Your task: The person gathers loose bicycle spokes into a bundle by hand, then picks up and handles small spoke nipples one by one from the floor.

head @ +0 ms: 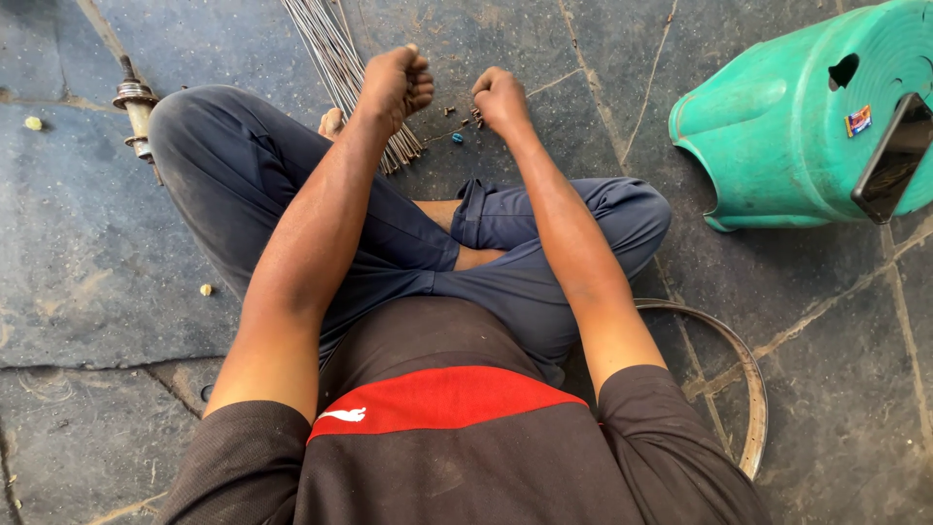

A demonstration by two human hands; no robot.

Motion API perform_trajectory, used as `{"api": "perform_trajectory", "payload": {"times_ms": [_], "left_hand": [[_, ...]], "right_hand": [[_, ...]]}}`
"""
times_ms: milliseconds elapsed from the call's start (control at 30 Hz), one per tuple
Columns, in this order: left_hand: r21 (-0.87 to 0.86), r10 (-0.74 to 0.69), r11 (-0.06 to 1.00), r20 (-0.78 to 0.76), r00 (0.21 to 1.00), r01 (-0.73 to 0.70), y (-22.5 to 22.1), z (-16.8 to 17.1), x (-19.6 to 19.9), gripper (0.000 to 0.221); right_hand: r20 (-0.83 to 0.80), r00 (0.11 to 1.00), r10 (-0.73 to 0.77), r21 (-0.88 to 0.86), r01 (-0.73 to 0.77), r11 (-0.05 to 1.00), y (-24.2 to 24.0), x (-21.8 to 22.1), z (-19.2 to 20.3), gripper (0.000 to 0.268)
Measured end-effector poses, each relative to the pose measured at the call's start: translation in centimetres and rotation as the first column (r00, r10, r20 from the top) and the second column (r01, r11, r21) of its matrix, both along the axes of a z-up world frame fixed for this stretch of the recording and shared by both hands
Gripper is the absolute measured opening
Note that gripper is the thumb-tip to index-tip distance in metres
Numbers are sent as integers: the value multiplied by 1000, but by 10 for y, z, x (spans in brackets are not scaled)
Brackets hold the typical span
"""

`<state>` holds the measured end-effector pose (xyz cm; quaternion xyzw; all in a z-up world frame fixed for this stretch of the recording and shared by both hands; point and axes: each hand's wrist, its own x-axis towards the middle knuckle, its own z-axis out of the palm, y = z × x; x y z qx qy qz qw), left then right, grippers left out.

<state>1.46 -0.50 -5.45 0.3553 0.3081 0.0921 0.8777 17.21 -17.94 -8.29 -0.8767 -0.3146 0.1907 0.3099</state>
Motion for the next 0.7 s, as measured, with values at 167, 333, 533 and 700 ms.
{"api": "perform_trajectory", "payload": {"times_ms": [167,333,533,700], "left_hand": [[14,-147,988,-231,962,154,-14,32,-1,43],[-104,-189,979,-164,968,174,-13,34,1,47],[106,-6,994,-144,989,22,-4,30,-3,33],[87,89,993,-94,992,-80,1,33,-3,31]], "right_hand": [[-229,969,91,178,-51,983,13,-32,78,19],[178,964,200,266,-243,933,17,-34,96,19],[174,905,389,-189,-357,915,-24,8,59,47],[260,842,472,-343,-377,860,-11,-16,35,27]]}}
